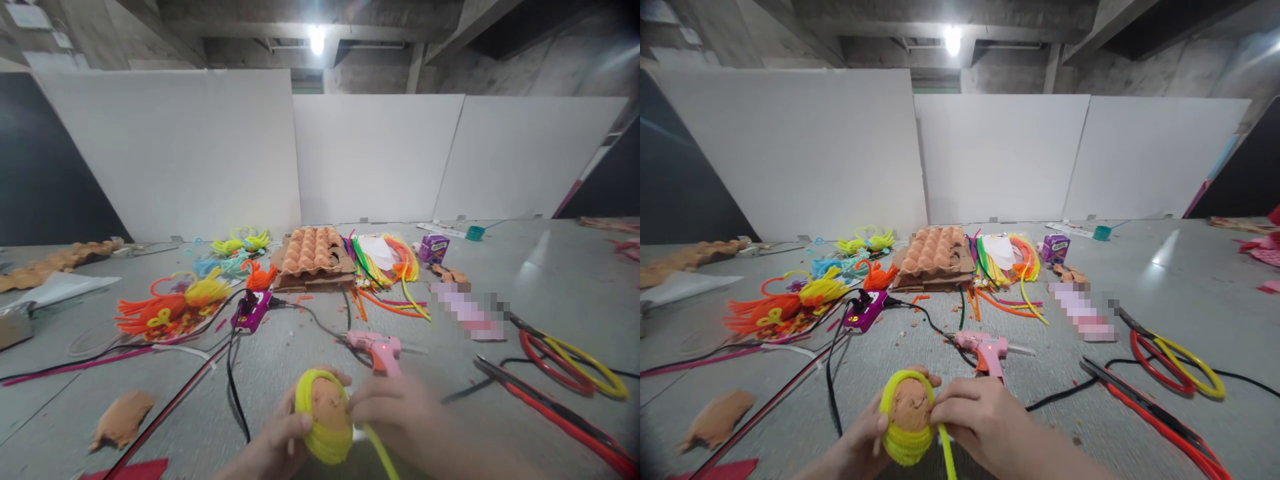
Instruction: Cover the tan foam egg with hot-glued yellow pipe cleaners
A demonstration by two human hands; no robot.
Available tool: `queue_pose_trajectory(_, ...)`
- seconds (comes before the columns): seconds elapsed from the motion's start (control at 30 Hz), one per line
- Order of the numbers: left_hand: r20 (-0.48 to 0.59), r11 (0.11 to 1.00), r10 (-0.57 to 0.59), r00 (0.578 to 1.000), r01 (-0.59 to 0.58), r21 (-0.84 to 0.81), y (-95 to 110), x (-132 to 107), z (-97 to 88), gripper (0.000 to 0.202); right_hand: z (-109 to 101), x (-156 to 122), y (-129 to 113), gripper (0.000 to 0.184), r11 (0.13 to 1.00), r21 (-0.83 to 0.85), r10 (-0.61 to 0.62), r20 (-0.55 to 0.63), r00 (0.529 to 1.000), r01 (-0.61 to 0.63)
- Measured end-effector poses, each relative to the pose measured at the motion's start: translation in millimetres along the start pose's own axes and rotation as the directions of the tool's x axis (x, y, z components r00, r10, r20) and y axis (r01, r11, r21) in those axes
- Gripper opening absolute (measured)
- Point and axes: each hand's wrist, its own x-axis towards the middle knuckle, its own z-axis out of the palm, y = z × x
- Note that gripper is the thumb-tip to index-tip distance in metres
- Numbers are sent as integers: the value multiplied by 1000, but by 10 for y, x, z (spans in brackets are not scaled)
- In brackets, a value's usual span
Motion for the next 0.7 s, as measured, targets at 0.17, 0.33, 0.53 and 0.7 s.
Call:
queue_pose_trajectory(0.17, -24, 1000, 16, 1000, -16, -23, 12, 6, 23, 43, -6, 28, -8, 22, 998, -63, 13, -14, 1000, -14)
queue_pose_trajectory(0.33, -27, 999, 22, 999, -23, -40, -11, 10, 21, 40, -45, 19, -11, 18, 997, -62, 38, 53, 998, -35)
queue_pose_trajectory(0.53, -10, 1000, 20, 1000, -21, -23, -30, 4, -31, 43, -17, -1, -3, 18, 994, -109, 8, 23, 1000, -5)
queue_pose_trajectory(0.7, -1, 1000, -5, 1000, 5, -3, -9, 17, -15, 43, -14, -39, 17, 21, 986, -162, -28, 19, 999, 31)
